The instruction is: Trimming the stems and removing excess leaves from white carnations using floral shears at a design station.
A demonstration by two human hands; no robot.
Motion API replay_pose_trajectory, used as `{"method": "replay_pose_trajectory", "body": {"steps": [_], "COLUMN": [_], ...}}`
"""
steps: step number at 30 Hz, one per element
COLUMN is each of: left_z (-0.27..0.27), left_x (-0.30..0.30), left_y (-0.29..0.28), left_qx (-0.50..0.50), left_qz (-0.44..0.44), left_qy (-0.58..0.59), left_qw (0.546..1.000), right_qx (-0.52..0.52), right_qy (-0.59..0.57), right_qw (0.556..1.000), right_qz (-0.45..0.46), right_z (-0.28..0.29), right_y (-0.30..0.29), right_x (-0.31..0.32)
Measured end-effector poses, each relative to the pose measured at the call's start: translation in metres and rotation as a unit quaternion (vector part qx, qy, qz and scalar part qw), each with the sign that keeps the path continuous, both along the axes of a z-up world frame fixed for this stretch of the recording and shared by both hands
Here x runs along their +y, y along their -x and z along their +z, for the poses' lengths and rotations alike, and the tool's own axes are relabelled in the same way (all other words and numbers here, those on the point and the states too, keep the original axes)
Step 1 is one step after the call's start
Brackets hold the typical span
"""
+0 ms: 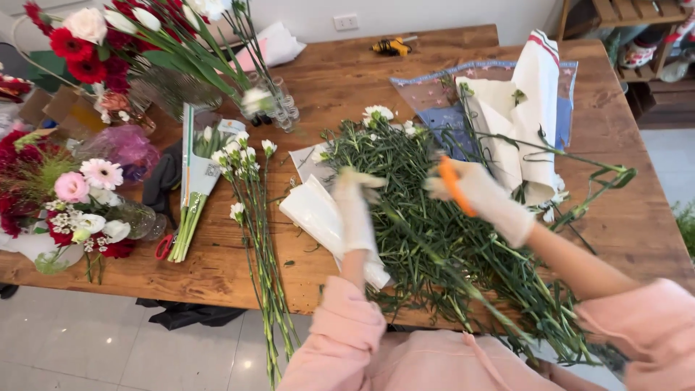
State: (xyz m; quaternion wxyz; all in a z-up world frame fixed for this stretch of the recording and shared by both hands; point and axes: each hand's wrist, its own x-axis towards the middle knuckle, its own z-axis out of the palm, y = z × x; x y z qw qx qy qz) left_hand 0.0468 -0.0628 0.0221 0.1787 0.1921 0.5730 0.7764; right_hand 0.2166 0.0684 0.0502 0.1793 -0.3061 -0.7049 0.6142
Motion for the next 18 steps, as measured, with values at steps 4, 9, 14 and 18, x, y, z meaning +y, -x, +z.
{"method": "replay_pose_trajectory", "body": {"steps": [4, 9, 14, 18], "left_z": [-0.044, -0.010, -0.056, -0.090], "left_x": [-0.032, -0.073, -0.078, -0.071], "left_y": [0.081, 0.088, 0.114, 0.123], "left_qx": [-0.109, -0.137, -0.168, -0.168], "left_qz": [0.025, 0.189, 0.272, 0.286], "left_qy": [0.156, 0.088, 0.033, 0.015], "left_qw": [0.982, 0.968, 0.947, 0.943], "right_qx": [0.001, -0.046, -0.121, -0.218], "right_qy": [0.051, 0.390, 0.573, 0.443], "right_qw": [0.999, 0.919, 0.810, 0.870], "right_qz": [0.006, -0.042, 0.029, -0.006], "right_z": [-0.034, -0.140, -0.233, -0.178], "right_y": [-0.067, -0.145, -0.149, -0.102], "right_x": [0.006, 0.004, -0.045, -0.083]}}
